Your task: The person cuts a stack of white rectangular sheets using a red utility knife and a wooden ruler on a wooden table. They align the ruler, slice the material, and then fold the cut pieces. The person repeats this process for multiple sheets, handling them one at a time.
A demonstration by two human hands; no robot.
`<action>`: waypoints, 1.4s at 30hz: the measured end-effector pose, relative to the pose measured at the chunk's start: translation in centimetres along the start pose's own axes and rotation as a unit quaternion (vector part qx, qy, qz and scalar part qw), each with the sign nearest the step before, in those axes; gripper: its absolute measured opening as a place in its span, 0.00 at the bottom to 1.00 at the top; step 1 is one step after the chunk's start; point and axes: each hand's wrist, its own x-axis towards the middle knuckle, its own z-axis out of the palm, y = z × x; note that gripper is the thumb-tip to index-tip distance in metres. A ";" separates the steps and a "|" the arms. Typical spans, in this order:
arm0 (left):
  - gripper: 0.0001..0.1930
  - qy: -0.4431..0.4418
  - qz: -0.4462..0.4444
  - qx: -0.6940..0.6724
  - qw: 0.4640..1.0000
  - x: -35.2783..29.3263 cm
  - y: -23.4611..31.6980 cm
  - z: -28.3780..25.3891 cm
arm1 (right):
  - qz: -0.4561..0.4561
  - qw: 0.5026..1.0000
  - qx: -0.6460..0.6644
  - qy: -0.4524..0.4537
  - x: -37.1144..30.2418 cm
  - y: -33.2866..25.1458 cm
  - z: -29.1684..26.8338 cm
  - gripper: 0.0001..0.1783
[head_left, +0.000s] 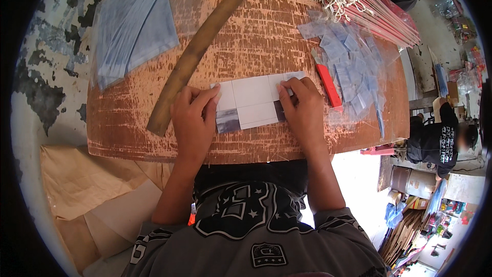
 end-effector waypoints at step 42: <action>0.07 0.001 -0.038 -0.017 0.999 -0.1 -0.1 0.3 | -0.006 1.000 0.009 0.016 -0.3 0.1 0.5 0.07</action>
